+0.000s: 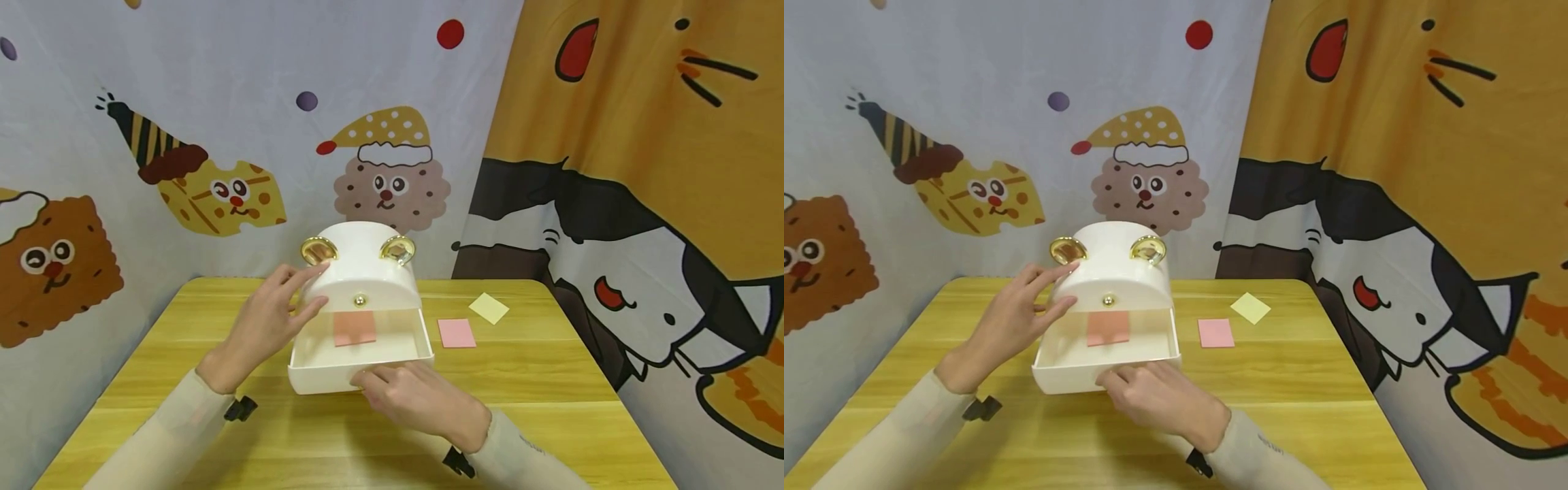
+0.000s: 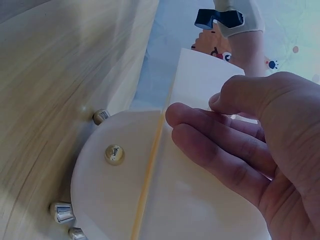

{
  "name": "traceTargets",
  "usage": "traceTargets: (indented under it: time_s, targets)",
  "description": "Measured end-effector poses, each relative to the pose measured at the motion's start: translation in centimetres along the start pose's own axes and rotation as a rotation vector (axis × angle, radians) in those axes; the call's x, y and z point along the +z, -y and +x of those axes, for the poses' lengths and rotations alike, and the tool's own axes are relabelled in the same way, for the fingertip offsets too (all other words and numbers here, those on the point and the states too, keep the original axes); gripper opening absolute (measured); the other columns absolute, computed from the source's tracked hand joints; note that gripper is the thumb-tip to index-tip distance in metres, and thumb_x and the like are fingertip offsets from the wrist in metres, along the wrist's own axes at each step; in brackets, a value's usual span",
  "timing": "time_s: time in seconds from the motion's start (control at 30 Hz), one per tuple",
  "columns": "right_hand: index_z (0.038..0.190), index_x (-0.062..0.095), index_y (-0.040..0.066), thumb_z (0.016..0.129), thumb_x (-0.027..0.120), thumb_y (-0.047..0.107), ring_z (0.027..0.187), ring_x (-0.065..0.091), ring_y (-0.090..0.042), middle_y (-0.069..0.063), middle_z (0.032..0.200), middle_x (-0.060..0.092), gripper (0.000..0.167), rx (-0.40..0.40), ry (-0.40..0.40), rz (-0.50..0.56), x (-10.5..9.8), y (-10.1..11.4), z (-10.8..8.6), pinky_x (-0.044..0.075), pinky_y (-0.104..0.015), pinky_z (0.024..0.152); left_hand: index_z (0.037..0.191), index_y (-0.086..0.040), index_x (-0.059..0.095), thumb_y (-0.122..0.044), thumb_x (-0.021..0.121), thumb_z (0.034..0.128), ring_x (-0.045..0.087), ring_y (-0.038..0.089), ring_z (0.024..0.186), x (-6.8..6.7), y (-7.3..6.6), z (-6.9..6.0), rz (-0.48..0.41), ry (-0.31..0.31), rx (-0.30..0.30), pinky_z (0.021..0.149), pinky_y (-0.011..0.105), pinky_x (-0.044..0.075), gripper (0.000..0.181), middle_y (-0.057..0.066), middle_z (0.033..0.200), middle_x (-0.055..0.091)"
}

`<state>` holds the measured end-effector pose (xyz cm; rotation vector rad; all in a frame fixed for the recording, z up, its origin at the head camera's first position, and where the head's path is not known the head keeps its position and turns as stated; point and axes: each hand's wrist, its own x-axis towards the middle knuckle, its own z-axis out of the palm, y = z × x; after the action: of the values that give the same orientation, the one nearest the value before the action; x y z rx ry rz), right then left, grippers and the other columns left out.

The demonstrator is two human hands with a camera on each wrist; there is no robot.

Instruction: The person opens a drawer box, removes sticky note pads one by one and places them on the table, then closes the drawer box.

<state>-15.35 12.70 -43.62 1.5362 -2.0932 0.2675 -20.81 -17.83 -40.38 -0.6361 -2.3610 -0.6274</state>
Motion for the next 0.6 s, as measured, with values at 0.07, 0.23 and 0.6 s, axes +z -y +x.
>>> traceTargets:
  time_s: [0.07,0.23,0.6]
  targets:
    - [0.120,0.078,0.017,0.096,0.089,0.004,0.071,0.068,0.001,0.013,0.092,0.077,0.029,-0.010,-0.013,-0.014,-0.04,0.02,-0.03,0.050,-0.011,0.059,0.163,-0.022,0.070,-0.019,0.092,0.1034,0.044,0.009,0.072,0.05,0.04,-0.01,-0.002,-0.006,0.004,0.059,0.024,0.044,0.063,0.010,0.106,0.066]
    - [0.118,0.077,0.017,0.095,0.090,0.004,0.069,0.065,0.002,0.015,0.090,0.074,0.030,-0.025,-0.024,-0.022,-0.13,0.11,-0.18,0.045,-0.008,0.058,0.162,-0.022,0.070,-0.018,0.092,0.1033,0.043,0.009,0.072,0.11,0.10,0.04,-0.003,-0.007,0.005,0.059,0.023,0.043,0.063,0.010,0.106,0.066]
    - [0.121,0.079,0.018,0.098,0.091,0.009,0.071,0.071,-0.001,0.013,0.095,0.079,0.027,-0.014,-0.008,-0.036,-0.23,0.66,-0.45,0.055,-0.015,0.059,0.165,-0.024,0.068,-0.021,0.090,0.1057,0.052,0.011,0.075,0.14,0.17,-0.02,-0.001,0.028,-0.027,0.062,0.025,0.051,0.064,0.012,0.113,0.068]
